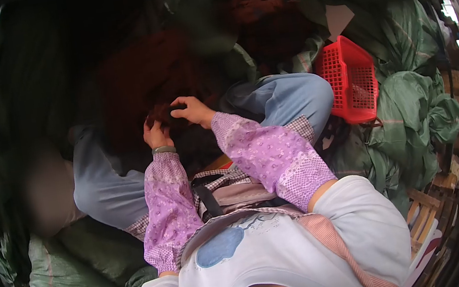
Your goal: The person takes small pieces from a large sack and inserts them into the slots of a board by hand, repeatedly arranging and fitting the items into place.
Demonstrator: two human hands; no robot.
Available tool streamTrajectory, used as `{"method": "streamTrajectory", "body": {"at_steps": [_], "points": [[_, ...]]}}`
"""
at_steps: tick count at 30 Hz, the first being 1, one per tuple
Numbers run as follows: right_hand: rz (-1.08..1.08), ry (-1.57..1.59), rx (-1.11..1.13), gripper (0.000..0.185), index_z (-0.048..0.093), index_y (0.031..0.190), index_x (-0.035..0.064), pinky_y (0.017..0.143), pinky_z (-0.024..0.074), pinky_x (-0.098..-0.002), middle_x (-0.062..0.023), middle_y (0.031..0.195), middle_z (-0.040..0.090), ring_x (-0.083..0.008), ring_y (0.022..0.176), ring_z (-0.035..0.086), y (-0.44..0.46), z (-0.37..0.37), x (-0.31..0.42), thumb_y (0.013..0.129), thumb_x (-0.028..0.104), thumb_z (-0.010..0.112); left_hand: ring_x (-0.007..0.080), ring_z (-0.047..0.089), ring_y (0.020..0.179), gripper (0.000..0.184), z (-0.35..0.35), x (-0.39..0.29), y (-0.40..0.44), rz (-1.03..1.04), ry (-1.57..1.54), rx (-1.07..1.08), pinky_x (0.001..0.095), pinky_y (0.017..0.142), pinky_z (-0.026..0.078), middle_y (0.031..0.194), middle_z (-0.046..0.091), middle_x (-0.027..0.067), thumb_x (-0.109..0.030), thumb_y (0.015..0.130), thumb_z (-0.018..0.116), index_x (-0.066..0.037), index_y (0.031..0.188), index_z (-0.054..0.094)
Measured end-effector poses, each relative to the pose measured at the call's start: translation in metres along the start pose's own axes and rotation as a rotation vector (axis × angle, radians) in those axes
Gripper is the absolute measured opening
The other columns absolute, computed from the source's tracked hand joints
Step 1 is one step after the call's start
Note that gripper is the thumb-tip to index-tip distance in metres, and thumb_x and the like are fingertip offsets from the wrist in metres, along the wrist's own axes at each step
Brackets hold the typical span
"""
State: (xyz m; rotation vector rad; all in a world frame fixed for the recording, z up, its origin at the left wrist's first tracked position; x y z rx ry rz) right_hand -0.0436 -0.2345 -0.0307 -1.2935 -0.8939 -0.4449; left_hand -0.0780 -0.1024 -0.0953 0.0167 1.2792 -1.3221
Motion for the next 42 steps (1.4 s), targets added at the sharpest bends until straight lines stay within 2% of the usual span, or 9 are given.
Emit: {"method": "streamTrajectory", "body": {"at_steps": [3, 7, 15, 18, 20, 23, 26, 33, 42], "points": [[-0.284, -0.292, -0.353, 0.03, 0.057, 0.096, 0.0034, 0.07, 0.0461, -0.0305, -0.0104, 0.085, 0.061, -0.0201, 0.078, 0.059, 0.009, -0.003, -0.008, 0.072, 0.02, 0.061, 0.0173, 0.056, 0.085, 0.027, 0.009, 0.003, 0.005, 0.304, 0.205, -0.151, 0.029, 0.075, 0.046, 0.095, 0.058, 0.0091, 0.008, 0.074, 0.056, 0.001, 0.1, 0.051], [-0.21, -0.276, -0.611, 0.027, 0.056, 0.093, 0.0037, 0.075, 0.0449, -0.0362, -0.016, 0.091, 0.06, -0.0318, 0.087, 0.057, -0.005, 0.001, 0.004, 0.071, 0.019, 0.06, 0.0188, 0.059, 0.08, 0.021, 0.049, -0.038, -0.032, 0.449, 0.59, -0.33, 0.0302, 0.074, 0.047, 0.088, 0.061, 0.0108, 0.009, 0.073, 0.054, 0.001, 0.092, 0.056], [-0.105, 0.251, -1.165, 0.033, 0.05, 0.099, 0.0005, 0.079, 0.0423, -0.0352, -0.0175, 0.096, 0.057, -0.0299, 0.088, 0.055, -0.01, -0.102, -0.015, 0.073, 0.02, 0.059, 0.0199, 0.057, 0.08, 0.026, 0.151, -0.045, -0.023, 0.331, 0.116, -0.066, 0.0323, 0.067, 0.052, 0.095, 0.055, 0.0094, 0.005, 0.077, 0.053, -0.002, 0.101, 0.048], [-0.19, 0.809, -1.036, 0.036, 0.047, 0.103, 0.0047, 0.059, 0.0478, -0.031, -0.0056, 0.092, 0.053, -0.0142, 0.078, 0.052, -0.023, -0.18, 0.011, 0.077, 0.026, 0.059, 0.0238, 0.052, 0.097, 0.057, 0.253, -0.005, 0.002, 0.163, 0.011, 0.431, 0.0302, 0.077, 0.047, 0.114, 0.044, 0.0171, -0.008, 0.075, 0.065, -0.001, 0.12, 0.032], [-0.482, 0.826, -0.874, 0.027, 0.045, 0.095, 0.01, 0.062, 0.0482, -0.0386, -0.0041, 0.092, 0.05, -0.018, 0.084, 0.052, -0.01, -0.259, 0.026, 0.08, 0.03, 0.056, 0.0326, 0.027, 0.123, 0.093, 0.309, -0.009, -0.026, 0.103, 0.194, 0.57, 0.0365, 0.098, 0.025, 0.133, 0.018, 0.0304, -0.03, 0.072, 0.069, -0.004, 0.134, 0.005], [-0.263, 0.577, -1.115, 0.059, 0.032, 0.121, 0.0093, 0.081, 0.0406, -0.042, -0.0103, 0.115, 0.044, -0.0223, 0.098, 0.046, -0.042, -0.326, 0.07, 0.078, 0.041, 0.057, 0.0328, 0.024, 0.125, 0.085, 0.332, -0.035, -0.053, 0.191, 0.244, 0.653, 0.0367, 0.099, 0.024, 0.135, 0.015, 0.0289, -0.031, 0.074, 0.066, -0.006, 0.134, 0.011], [-0.317, 0.17, -1.065, 0.079, 0.023, 0.129, 0.0005, 0.085, 0.0378, -0.0316, -0.0138, 0.105, 0.05, -0.0247, 0.099, 0.047, -0.041, -0.366, 0.061, 0.073, 0.043, 0.06, 0.0233, 0.043, 0.109, 0.064, 0.274, -0.021, -0.023, 0.184, 0.389, 0.616, 0.0336, 0.086, 0.035, 0.124, 0.038, 0.0151, -0.027, 0.077, 0.063, -0.008, 0.128, 0.029], [0.187, -0.939, -0.519, 0.06, 0.052, 0.112, 0.0097, 0.093, 0.0352, -0.0379, -0.0156, 0.111, 0.053, -0.0302, 0.109, 0.047, 0.0, -0.264, -0.013, 0.066, 0.046, 0.063, 0.0165, 0.054, 0.091, 0.043, 0.172, 0.07, -0.024, -0.319, 0.558, 0.401, 0.0318, 0.072, 0.041, 0.105, 0.053, 0.0028, -0.024, 0.081, 0.058, -0.015, 0.118, 0.039], [0.001, -1.087, -0.093, 0.025, 0.061, 0.095, 0.0131, 0.078, 0.0454, -0.0414, -0.015, 0.094, 0.06, -0.0315, 0.091, 0.057, 0.004, -0.224, -0.007, 0.073, 0.02, 0.05, 0.0288, 0.039, 0.113, 0.082, 0.214, 0.092, -0.023, -0.599, 0.439, 0.383, 0.0517, 0.09, 0.031, 0.127, 0.034, 0.0139, -0.055, 0.072, 0.059, -0.012, 0.131, 0.023]]}}
Point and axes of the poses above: each hand's wrist, its own y-axis towards the middle knuckle, its own z-axis out of the palm, x = y × z, the point moved 5 cm from there along y, towards the middle knuckle
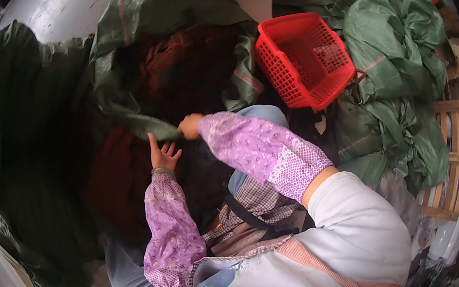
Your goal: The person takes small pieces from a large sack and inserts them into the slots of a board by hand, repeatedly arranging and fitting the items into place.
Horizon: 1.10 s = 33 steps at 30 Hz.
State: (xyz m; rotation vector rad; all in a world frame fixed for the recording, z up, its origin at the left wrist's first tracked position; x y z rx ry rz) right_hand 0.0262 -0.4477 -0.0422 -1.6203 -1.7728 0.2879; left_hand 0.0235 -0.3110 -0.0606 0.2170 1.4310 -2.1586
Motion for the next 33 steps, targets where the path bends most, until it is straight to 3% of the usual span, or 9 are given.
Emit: {"method": "streamTrajectory", "body": {"at_steps": [5, 9, 14, 17, 19, 21, 27, 28, 33], "points": [[-0.194, 0.022, 0.096, 0.025, 0.06, 0.091, 0.0127, 0.075, 0.0457, -0.042, -0.0136, 0.089, 0.061, -0.0307, 0.088, 0.058, -0.039, 0.013, 0.051, 0.071, 0.024, 0.053, 0.0205, 0.057, 0.071, 0.036, 0.009, -0.013, 0.046, 0.133, 0.098, -0.043, 0.0311, 0.061, 0.047, 0.083, 0.059, 0.0074, -0.028, 0.074, 0.066, 0.001, 0.093, 0.057], [-0.244, 0.249, 0.066, 0.031, 0.061, 0.092, 0.0133, 0.073, 0.0457, -0.0386, -0.0077, 0.088, 0.062, -0.027, 0.084, 0.059, -0.073, -0.054, 0.022, 0.07, 0.036, 0.057, 0.0213, 0.058, 0.071, 0.021, 0.001, -0.029, 0.05, 0.35, 0.187, -0.209, 0.0355, 0.06, 0.048, 0.087, 0.059, 0.0096, -0.008, 0.075, 0.058, 0.005, 0.091, 0.056], [0.557, 0.268, -0.703, 0.036, 0.058, 0.096, 0.0133, 0.078, 0.0444, -0.0448, -0.0148, 0.095, 0.06, -0.0338, 0.089, 0.057, -0.09, -0.119, -0.148, 0.069, 0.036, 0.055, 0.0254, 0.058, 0.081, 0.028, -0.009, -0.021, 0.03, 0.208, -0.09, -0.053, 0.0383, 0.071, 0.048, 0.096, 0.058, 0.0119, -0.014, 0.081, 0.052, 0.004, 0.104, 0.052], [0.679, 0.473, -1.031, 0.058, 0.053, 0.103, 0.0014, 0.088, 0.0382, -0.0391, -0.022, 0.1, 0.055, -0.0329, 0.103, 0.05, -0.092, -0.044, -0.272, 0.068, 0.047, 0.062, 0.0276, 0.057, 0.091, 0.03, -0.014, -0.008, 0.018, 0.19, -0.129, -0.019, 0.0407, 0.082, 0.046, 0.103, 0.058, 0.0117, -0.018, 0.084, 0.048, -0.001, 0.108, 0.051], [0.737, 0.466, -1.122, 0.072, 0.05, 0.106, -0.005, 0.093, 0.0333, -0.0358, -0.025, 0.109, 0.051, -0.0304, 0.112, 0.043, -0.055, 0.056, -0.358, 0.064, 0.051, 0.066, 0.0267, 0.057, 0.092, 0.03, -0.006, -0.011, 0.007, 0.17, -0.164, 0.005, 0.0395, 0.082, 0.045, 0.103, 0.057, 0.0121, -0.019, 0.087, 0.045, 0.0, 0.109, 0.05], [0.754, 0.825, -0.659, 0.057, 0.052, 0.105, -0.0024, 0.086, 0.0382, -0.0352, -0.02, 0.103, 0.056, -0.0281, 0.102, 0.051, -0.061, 0.081, -0.329, 0.067, 0.039, 0.067, 0.025, 0.058, 0.087, 0.03, -0.003, -0.011, 0.006, 0.146, -0.239, 0.107, 0.0377, 0.076, 0.048, 0.101, 0.057, 0.0121, -0.018, 0.087, 0.046, 0.002, 0.109, 0.048], [0.427, 1.172, -1.235, 0.02, 0.055, 0.091, 0.0008, 0.063, 0.0448, -0.0337, -0.0075, 0.078, 0.058, -0.0172, 0.07, 0.056, -0.071, -0.047, -0.304, 0.079, 0.014, 0.046, 0.0203, 0.057, 0.071, 0.017, 0.092, -0.086, -0.049, 0.176, -0.213, 0.225, 0.0374, 0.067, 0.048, 0.08, 0.059, 0.0036, -0.021, 0.088, 0.044, -0.01, 0.094, 0.055], [0.347, 1.345, -1.263, 0.027, 0.05, 0.103, 0.0008, 0.069, 0.0438, -0.0357, -0.0108, 0.087, 0.058, -0.0233, 0.078, 0.056, -0.073, -0.075, -0.314, 0.079, 0.012, 0.044, 0.0191, 0.057, 0.068, 0.016, 0.104, -0.098, -0.045, 0.18, -0.204, 0.294, 0.0358, 0.063, 0.048, 0.077, 0.058, 0.0029, -0.021, 0.088, 0.044, -0.01, 0.092, 0.055], [-0.241, 1.596, -1.254, 0.012, 0.047, 0.086, 0.0059, 0.058, 0.0461, -0.0331, -0.0055, 0.071, 0.05, -0.0185, 0.064, 0.052, -0.114, -0.199, -0.271, 0.077, 0.012, 0.043, 0.0168, 0.054, 0.054, 0.014, 0.157, -0.152, -0.078, 0.294, -0.108, 0.409, 0.0313, 0.049, 0.046, 0.067, 0.056, 0.001, -0.021, 0.086, 0.046, -0.01, 0.084, 0.055]]}}
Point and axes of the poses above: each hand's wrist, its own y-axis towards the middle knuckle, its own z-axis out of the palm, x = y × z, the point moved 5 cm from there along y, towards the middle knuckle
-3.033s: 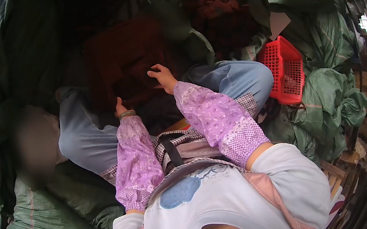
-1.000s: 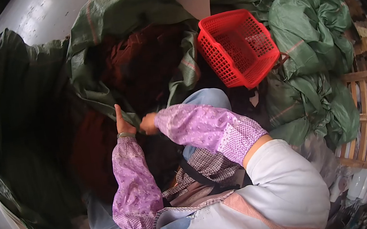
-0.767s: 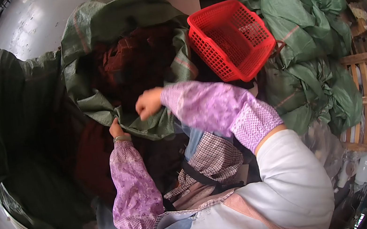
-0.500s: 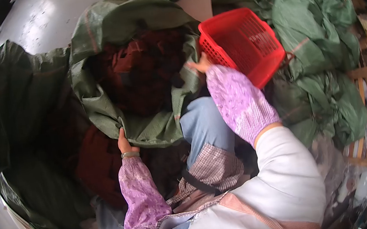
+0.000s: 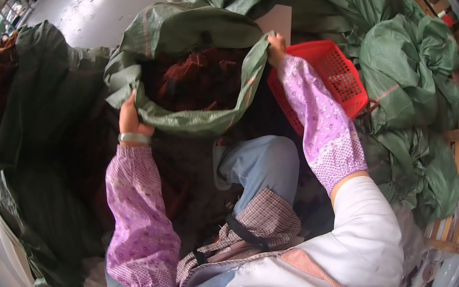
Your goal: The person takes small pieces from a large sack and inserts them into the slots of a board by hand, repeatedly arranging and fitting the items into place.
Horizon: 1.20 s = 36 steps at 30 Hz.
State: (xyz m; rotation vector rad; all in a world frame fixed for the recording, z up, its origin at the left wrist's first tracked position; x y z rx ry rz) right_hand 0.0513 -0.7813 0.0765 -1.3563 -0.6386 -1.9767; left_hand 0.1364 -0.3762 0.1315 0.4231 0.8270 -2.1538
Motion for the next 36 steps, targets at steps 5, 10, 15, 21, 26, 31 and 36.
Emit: {"method": "streamTrajectory", "body": {"at_steps": [5, 10, 15, 21, 26, 31, 36], "points": [[-0.24, -0.159, 0.207, 0.008, 0.049, 0.071, 0.0065, 0.053, 0.0414, -0.032, -0.0061, 0.063, 0.05, -0.0196, 0.062, 0.052, 0.01, 0.08, 0.125, 0.073, 0.014, 0.049, 0.0197, 0.061, 0.068, 0.023, 0.076, -0.068, -0.033, 0.01, -0.026, 0.442, 0.0342, 0.062, 0.052, 0.084, 0.062, 0.0085, -0.019, 0.089, 0.04, -0.004, 0.093, 0.056], [-1.533, -1.059, 0.269, 0.015, 0.055, 0.074, 0.0044, 0.056, 0.0417, -0.0307, -0.0083, 0.068, 0.055, -0.0224, 0.061, 0.053, 0.048, 0.106, 0.272, 0.076, 0.019, 0.055, 0.0199, 0.06, 0.064, 0.021, 0.133, -0.086, -0.061, -0.062, 0.002, 0.711, 0.0339, 0.062, 0.053, 0.077, 0.061, 0.0077, -0.017, 0.089, 0.039, -0.002, 0.089, 0.054], [-1.412, -1.104, 0.14, 0.014, 0.053, 0.081, 0.0047, 0.059, 0.0419, -0.0267, -0.0063, 0.075, 0.054, -0.0135, 0.069, 0.051, 0.053, 0.082, 0.371, 0.071, -0.005, 0.051, 0.0184, 0.059, 0.062, 0.015, 0.136, -0.043, -0.081, -0.041, -0.045, 0.541, 0.0346, 0.056, 0.051, 0.074, 0.059, 0.0049, -0.021, 0.086, 0.047, -0.008, 0.087, 0.054], [-0.819, -1.501, 0.111, 0.029, 0.059, 0.087, 0.0077, 0.064, 0.0476, -0.0291, -0.0068, 0.076, 0.062, -0.0197, 0.068, 0.06, 0.068, -0.025, 0.282, 0.063, 0.014, 0.074, 0.0221, 0.058, 0.087, 0.027, 0.035, 0.067, -0.017, 0.055, -0.095, 0.066, 0.0407, 0.074, 0.049, 0.097, 0.058, 0.0065, -0.02, 0.086, 0.046, -0.004, 0.108, 0.05], [-0.453, -1.673, 0.111, 0.027, 0.061, 0.088, 0.0076, 0.065, 0.0465, -0.0311, -0.0038, 0.085, 0.06, -0.0154, 0.073, 0.055, 0.024, -0.14, 0.112, 0.063, 0.002, 0.066, 0.0266, 0.056, 0.09, 0.038, -0.084, 0.163, 0.025, 0.016, 0.105, -0.311, 0.0405, 0.075, 0.048, 0.101, 0.056, 0.0107, -0.018, 0.081, 0.053, 0.0, 0.114, 0.046], [0.242, -0.395, -0.663, 0.032, 0.054, 0.099, -0.0022, 0.068, 0.0495, -0.0368, -0.012, 0.091, 0.059, -0.0215, 0.075, 0.059, -0.017, -0.195, 0.01, 0.068, 0.007, 0.056, 0.0282, 0.054, 0.095, 0.049, -0.193, 0.211, 0.025, -0.116, 0.532, -0.489, 0.0435, 0.075, 0.045, 0.109, 0.052, 0.013, -0.014, 0.077, 0.058, -0.001, 0.12, 0.039], [-0.154, -1.237, -0.909, 0.041, 0.044, 0.109, 0.0032, 0.082, 0.0409, -0.0437, -0.0151, 0.105, 0.051, -0.0306, 0.097, 0.051, -0.072, -0.099, 0.074, 0.071, 0.012, 0.055, 0.0264, 0.052, 0.093, 0.051, -0.181, 0.187, -0.029, -0.206, 0.461, -0.629, 0.0427, 0.075, 0.043, 0.113, 0.047, 0.0131, -0.014, 0.076, 0.058, -0.005, 0.122, 0.036]]}}
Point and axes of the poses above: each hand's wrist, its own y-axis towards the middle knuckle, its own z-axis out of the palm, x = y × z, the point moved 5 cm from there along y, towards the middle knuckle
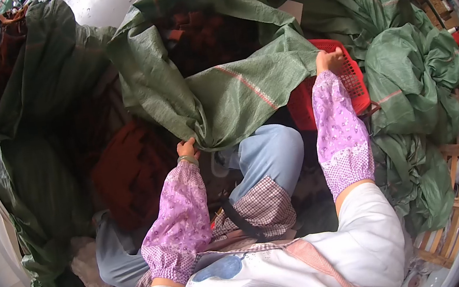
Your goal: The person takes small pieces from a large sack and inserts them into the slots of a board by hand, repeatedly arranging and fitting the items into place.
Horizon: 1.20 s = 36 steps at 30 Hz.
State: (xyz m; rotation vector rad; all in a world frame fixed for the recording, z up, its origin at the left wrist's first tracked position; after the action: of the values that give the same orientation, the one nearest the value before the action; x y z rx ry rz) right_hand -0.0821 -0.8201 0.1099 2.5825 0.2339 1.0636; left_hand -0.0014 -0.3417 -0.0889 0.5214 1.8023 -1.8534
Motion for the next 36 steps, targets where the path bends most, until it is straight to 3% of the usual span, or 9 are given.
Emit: {"method": "streamTrajectory", "body": {"at_steps": [2, 5, 6, 10, 14, 19, 23, 29, 36], "points": [[-0.488, -0.08, -0.234, 0.041, 0.044, 0.11, 0.0061, 0.087, 0.0367, -0.0431, -0.0162, 0.11, 0.048, -0.0308, 0.104, 0.047, -0.035, -0.014, 0.052, 0.072, 0.014, 0.056, 0.0241, 0.053, 0.086, 0.05, -0.003, 0.004, 0.004, 0.01, -0.044, 0.003, 0.0412, 0.073, 0.044, 0.111, 0.049, 0.0123, -0.013, 0.076, 0.058, -0.005, 0.12, 0.037], [-0.99, 0.069, 0.217, 0.044, 0.045, 0.113, 0.0087, 0.088, 0.0356, -0.0388, -0.0126, 0.113, 0.049, -0.0285, 0.107, 0.045, -0.104, 0.016, 0.111, 0.072, 0.017, 0.059, 0.0234, 0.056, 0.072, 0.06, -0.016, 0.023, 0.028, 0.151, 0.063, -0.075, 0.0316, 0.052, 0.047, 0.09, 0.054, 0.0141, -0.014, 0.065, 0.066, -0.001, 0.116, 0.037], [-1.015, 0.148, 0.605, 0.039, 0.05, 0.109, 0.0107, 0.088, 0.0365, -0.0383, -0.012, 0.112, 0.05, -0.0273, 0.106, 0.046, -0.13, 0.042, 0.118, 0.072, 0.016, 0.059, 0.0227, 0.057, 0.074, 0.059, -0.025, 0.017, 0.013, 0.18, 0.077, -0.043, 0.0316, 0.058, 0.047, 0.09, 0.056, 0.0134, -0.017, 0.067, 0.064, -0.003, 0.117, 0.037], [-1.315, 0.069, 0.941, 0.028, 0.055, 0.101, 0.0153, 0.08, 0.0437, -0.036, -0.0079, 0.104, 0.055, -0.0262, 0.096, 0.053, -0.265, 0.06, 0.15, 0.074, 0.017, 0.057, 0.0207, 0.058, 0.078, 0.049, -0.095, 0.004, -0.028, 0.47, 0.184, -0.113, 0.0318, 0.072, 0.046, 0.093, 0.059, 0.0116, -0.02, 0.07, 0.061, -0.011, 0.114, 0.044], [-1.386, 0.239, 1.254, 0.025, 0.055, 0.1, 0.0153, 0.075, 0.0458, -0.0368, -0.0059, 0.098, 0.057, -0.0264, 0.09, 0.056, -0.41, 0.034, 0.181, 0.075, 0.018, 0.057, 0.0104, 0.054, 0.071, 0.034, -0.193, -0.002, -0.057, 0.541, 0.075, -0.247, 0.0213, 0.056, 0.043, 0.09, 0.056, 0.0065, -0.008, 0.075, 0.057, -0.009, 0.108, 0.05], [-0.976, 0.164, 1.554, 0.038, 0.049, 0.109, 0.0131, 0.08, 0.0434, -0.0368, -0.0107, 0.104, 0.056, -0.0286, 0.095, 0.054, -0.537, 0.082, 0.164, 0.076, 0.03, 0.056, 0.0198, 0.055, 0.083, 0.034, -0.288, -0.003, -0.082, 0.523, 0.157, -0.578, 0.0314, 0.073, 0.045, 0.097, 0.056, 0.0108, -0.01, 0.072, 0.059, -0.01, 0.105, 0.053], [-0.545, 0.033, 1.419, 0.063, 0.043, 0.118, 0.0031, 0.091, 0.0365, -0.0367, -0.0194, 0.115, 0.05, -0.0321, 0.108, 0.047, -0.578, 0.131, 0.14, 0.074, 0.046, 0.055, 0.0268, 0.049, 0.096, 0.043, -0.336, -0.002, -0.06, 0.516, 0.257, -0.768, 0.0374, 0.082, 0.041, 0.105, 0.05, 0.0146, -0.012, 0.069, 0.063, -0.011, 0.11, 0.049], [-0.398, -0.009, 1.245, 0.059, 0.042, 0.116, 0.0022, 0.089, 0.0367, -0.0387, -0.0224, 0.114, 0.047, -0.035, 0.106, 0.045, -0.585, 0.134, 0.144, 0.075, 0.042, 0.056, 0.0328, 0.037, 0.107, 0.05, -0.33, -0.008, -0.028, 0.121, 0.449, -0.802, 0.0447, 0.087, 0.035, 0.116, 0.038, 0.0139, -0.029, 0.071, 0.065, -0.019, 0.114, 0.044], [-0.568, 0.053, 1.091, 0.05, 0.044, 0.11, 0.0028, 0.088, 0.0359, -0.0402, -0.0209, 0.109, 0.045, -0.0367, 0.104, 0.044, -0.608, 0.066, 0.091, 0.075, 0.036, 0.059, 0.0308, 0.036, 0.108, 0.045, -0.321, -0.011, -0.038, 0.175, 0.663, -0.855, 0.0469, 0.085, 0.035, 0.114, 0.04, 0.0112, -0.033, 0.067, 0.068, -0.02, 0.105, 0.05]]}}
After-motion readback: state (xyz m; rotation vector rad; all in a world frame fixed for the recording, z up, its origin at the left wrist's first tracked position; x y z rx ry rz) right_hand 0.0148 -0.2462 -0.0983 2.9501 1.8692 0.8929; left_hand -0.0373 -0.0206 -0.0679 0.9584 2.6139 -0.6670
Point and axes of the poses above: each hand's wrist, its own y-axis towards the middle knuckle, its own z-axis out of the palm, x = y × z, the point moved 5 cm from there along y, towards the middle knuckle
